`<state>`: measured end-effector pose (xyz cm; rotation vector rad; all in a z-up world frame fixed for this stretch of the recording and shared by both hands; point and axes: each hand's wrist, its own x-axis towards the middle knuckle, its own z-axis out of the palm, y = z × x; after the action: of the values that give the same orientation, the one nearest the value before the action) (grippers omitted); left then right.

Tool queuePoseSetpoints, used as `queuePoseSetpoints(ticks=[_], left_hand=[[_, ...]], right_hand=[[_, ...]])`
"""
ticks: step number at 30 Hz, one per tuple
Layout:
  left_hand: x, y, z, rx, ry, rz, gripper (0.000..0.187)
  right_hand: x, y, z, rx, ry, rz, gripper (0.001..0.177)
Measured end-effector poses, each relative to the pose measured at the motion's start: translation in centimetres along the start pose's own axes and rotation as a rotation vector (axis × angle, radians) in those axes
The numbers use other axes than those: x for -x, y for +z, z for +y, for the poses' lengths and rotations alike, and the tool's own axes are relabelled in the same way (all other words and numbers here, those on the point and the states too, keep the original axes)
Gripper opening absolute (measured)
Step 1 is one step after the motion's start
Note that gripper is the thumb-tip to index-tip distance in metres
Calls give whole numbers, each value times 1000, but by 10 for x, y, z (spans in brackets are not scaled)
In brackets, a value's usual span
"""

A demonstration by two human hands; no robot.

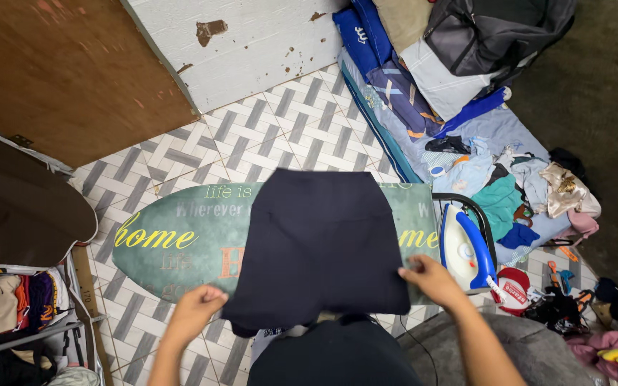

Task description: The person irons a pair of black shorts on an ironing board using an iron, smoothing the fabric with one hand while pressing the iron over both sides of the garment.

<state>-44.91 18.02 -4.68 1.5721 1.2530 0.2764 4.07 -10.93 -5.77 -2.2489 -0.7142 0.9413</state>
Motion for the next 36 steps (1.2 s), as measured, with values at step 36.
queuePoseSetpoints(ticks=[36], left_hand=[[44, 33, 86, -110, 315, 348, 37]], right_hand=[[-4, 136, -147, 316, -322, 334, 40]])
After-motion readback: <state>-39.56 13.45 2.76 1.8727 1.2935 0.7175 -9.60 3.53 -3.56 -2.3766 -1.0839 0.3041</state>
